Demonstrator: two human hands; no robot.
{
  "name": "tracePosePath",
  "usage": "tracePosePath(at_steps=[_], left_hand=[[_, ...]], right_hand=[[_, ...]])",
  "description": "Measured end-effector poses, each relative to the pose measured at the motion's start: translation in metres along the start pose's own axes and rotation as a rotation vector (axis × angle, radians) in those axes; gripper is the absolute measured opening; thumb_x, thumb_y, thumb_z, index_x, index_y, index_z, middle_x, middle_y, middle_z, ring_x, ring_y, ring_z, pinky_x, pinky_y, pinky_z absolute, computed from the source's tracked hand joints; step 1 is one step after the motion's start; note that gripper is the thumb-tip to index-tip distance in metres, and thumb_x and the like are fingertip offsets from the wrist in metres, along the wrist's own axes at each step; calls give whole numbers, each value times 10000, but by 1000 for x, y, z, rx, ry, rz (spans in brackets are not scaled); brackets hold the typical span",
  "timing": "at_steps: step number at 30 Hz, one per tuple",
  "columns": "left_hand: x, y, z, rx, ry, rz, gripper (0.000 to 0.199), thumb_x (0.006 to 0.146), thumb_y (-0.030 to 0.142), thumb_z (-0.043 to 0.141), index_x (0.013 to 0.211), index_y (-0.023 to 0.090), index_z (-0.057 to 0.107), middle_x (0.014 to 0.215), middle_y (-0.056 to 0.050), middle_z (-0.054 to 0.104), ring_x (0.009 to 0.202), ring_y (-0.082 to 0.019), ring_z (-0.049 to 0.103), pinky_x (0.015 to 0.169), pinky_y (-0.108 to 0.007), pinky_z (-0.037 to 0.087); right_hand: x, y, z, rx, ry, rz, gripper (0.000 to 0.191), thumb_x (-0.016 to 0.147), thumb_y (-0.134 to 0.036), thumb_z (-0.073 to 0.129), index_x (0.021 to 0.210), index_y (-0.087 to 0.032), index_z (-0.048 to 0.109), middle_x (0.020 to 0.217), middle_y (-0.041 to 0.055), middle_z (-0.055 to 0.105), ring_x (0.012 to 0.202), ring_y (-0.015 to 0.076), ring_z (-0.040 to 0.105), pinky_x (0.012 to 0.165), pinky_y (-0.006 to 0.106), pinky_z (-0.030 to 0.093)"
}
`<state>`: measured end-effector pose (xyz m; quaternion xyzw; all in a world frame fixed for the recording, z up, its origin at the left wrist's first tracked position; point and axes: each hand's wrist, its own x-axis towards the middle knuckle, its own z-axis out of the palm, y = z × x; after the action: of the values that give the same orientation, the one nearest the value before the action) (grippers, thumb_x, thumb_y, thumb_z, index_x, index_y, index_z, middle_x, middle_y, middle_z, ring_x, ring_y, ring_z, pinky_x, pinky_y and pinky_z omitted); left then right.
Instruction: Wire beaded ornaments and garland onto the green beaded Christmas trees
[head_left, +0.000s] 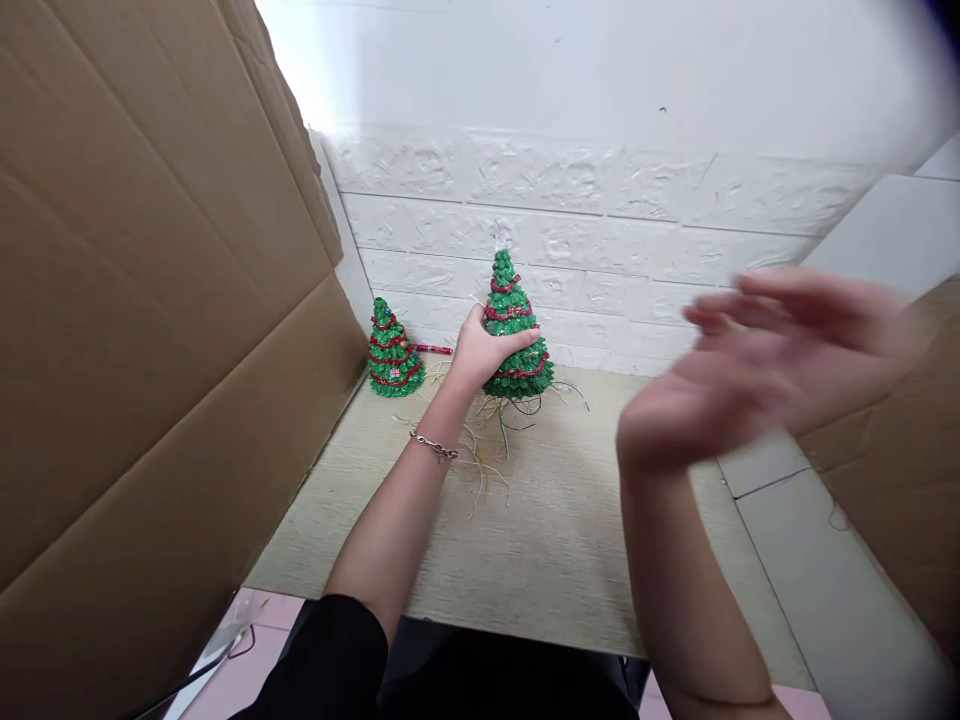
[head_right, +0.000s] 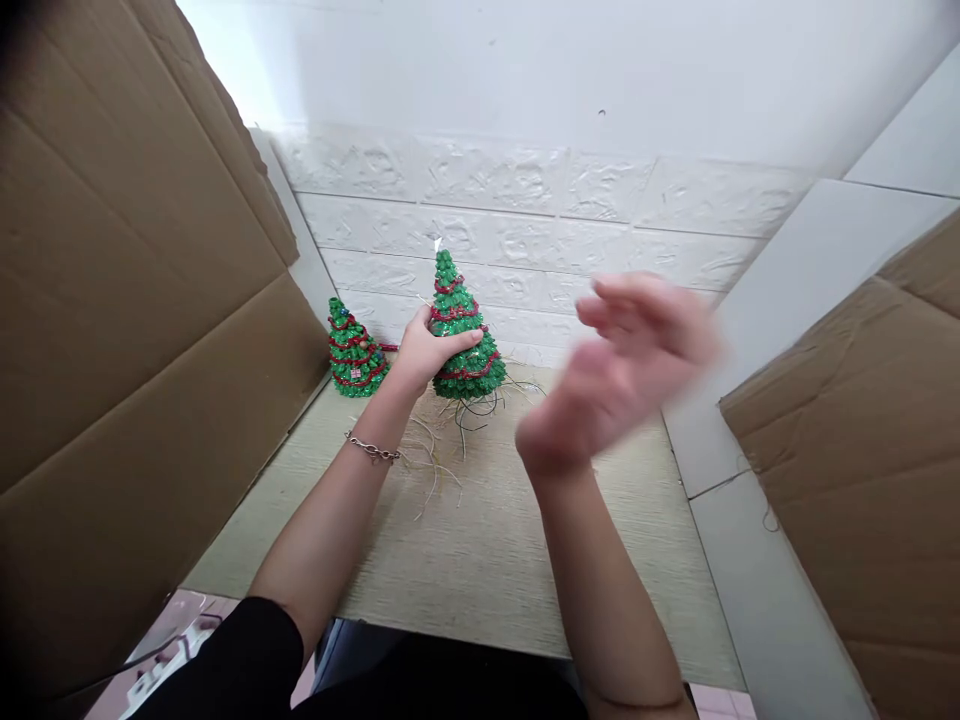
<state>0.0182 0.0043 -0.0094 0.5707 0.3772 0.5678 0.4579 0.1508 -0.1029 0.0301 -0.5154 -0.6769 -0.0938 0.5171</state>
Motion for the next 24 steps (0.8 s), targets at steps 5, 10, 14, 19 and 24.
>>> tracePosePath(at_steps=[5,10,14,19,24], left_hand=[[-1,3,0,17,-5,9,577,524,352,917,971,191,588,1029,-96,719,989,-274,689,902,-417,559],[1,4,-2,-9,-8,5,564,538,351,901,981,182,596,1043,-104,711,1008,-278,678,928,-420,535],[1,6,-2,-43,-10,1,564,523,327,895,977,172,599,1045,-107,707,1005,-276,673,923,-417,528],[1,7,-1,-70,-10,3,591,496,324,906,977,163,604,1020,-102,709,977,-272,671,903,-410,521],[1,6,-1,-82,-6,5,614,476,325,914,980,158,607,1033,-108,704,988,-278,664,912,-419,512]], right_hand=[[10,40,41,111,-150,271,861,939,-673,311,1587,-235,-49,1625,138,149,1509,347,130,1177,609,225],[8,70,60,287,-472,293,1146,816,-850,390,1575,-166,-128,1655,138,-56,1528,287,-40,1225,534,95],[5,69,66,312,-503,311,1247,735,-939,341,1578,-118,-73,1652,161,-38,1527,282,-55,1234,502,64],[1,70,74,354,-401,295,1239,690,-960,389,1591,-209,-11,1658,128,24,1524,328,-15,1210,589,64],[-3,74,82,397,-311,295,1173,680,-937,470,1576,-255,143,1644,132,130,1511,356,79,1195,613,68]])
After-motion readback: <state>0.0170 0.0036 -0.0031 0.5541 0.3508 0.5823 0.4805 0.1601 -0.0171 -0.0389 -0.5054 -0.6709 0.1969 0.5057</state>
